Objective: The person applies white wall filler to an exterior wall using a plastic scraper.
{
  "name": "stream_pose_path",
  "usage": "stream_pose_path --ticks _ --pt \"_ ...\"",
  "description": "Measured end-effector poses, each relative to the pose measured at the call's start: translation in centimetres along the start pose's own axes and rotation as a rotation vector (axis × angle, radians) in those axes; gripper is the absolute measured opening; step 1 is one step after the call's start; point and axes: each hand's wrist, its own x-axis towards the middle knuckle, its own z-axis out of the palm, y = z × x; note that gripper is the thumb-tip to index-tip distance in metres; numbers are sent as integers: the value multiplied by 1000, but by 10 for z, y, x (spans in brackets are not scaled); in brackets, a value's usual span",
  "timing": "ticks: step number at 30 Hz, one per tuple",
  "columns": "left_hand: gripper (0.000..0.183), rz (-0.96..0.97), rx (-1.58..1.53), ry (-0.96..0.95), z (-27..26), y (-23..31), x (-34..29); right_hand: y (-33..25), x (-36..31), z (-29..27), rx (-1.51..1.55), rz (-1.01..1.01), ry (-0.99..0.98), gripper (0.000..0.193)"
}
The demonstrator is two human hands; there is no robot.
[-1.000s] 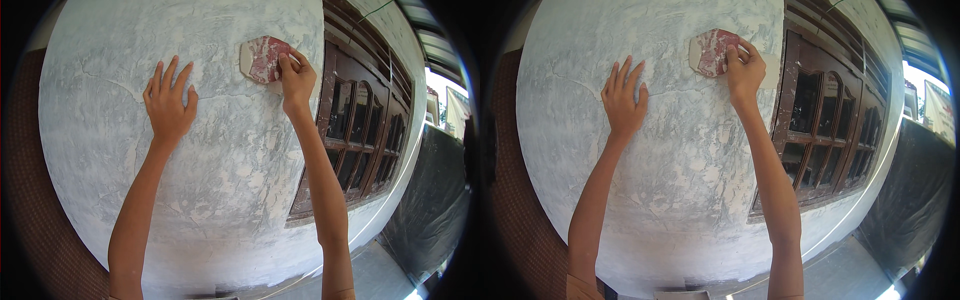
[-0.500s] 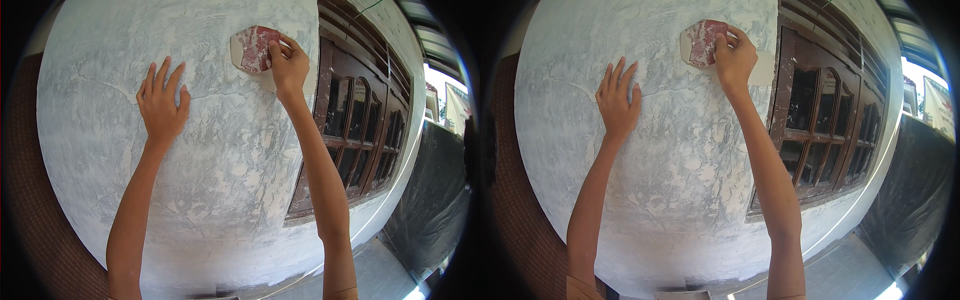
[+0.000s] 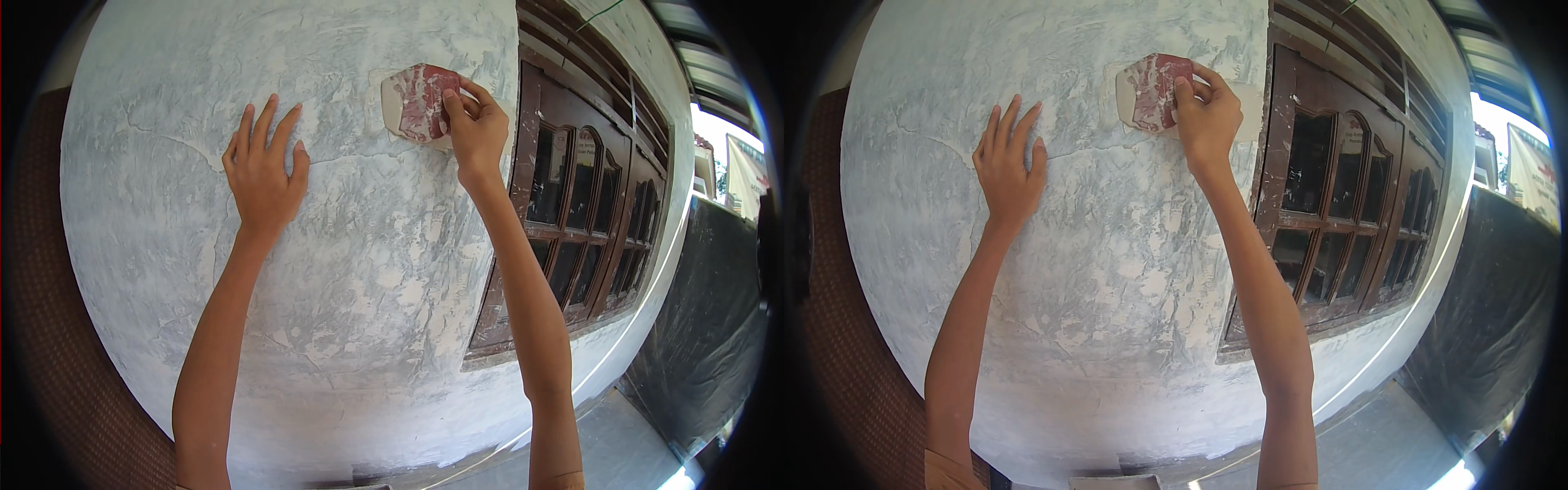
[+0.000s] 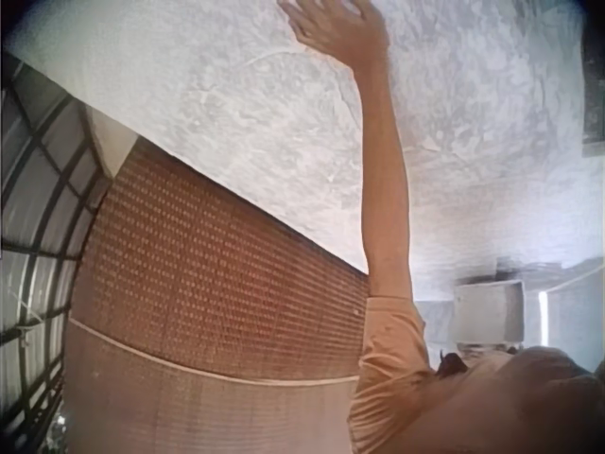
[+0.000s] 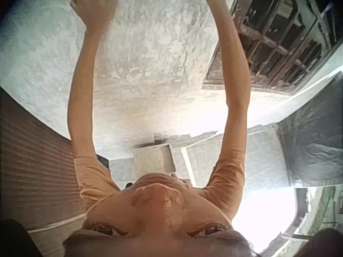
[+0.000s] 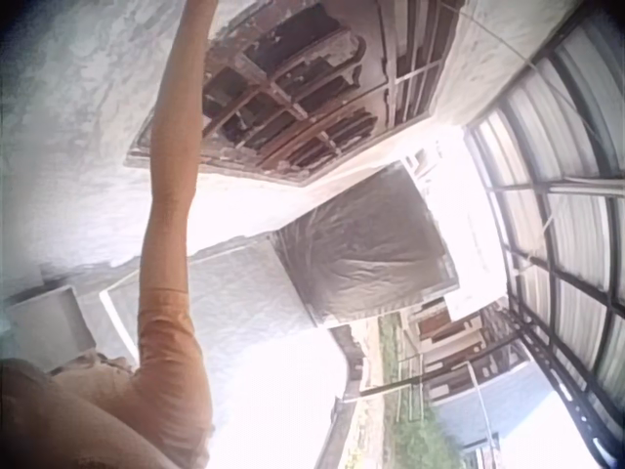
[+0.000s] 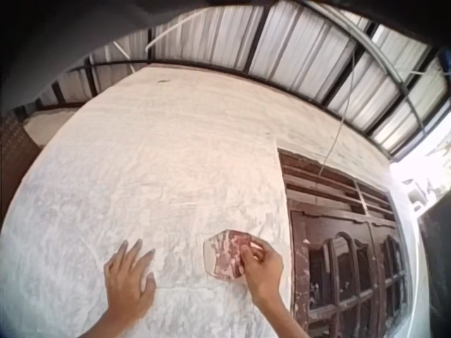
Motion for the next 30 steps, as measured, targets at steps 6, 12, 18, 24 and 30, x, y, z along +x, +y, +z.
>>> stream_pose_path --ticks 6,12,18,24,30 --pt "48 -3 18 -2 -2 -1 -1 33 19 -71 173 29 305 31" --pt "49 3 41 -10 -2 0 0 15 6 -27 115 -1 125 32" --pt "48 -3 63 -42 -2 -1 0 18 -4 -18 71 -45 31 33" --pt "49 12 95 -22 3 1 0 60 27 -124 48 31 446 28" --pt "49 21 58 -16 5 5 12 39 29 -94 126 -18 399 30"
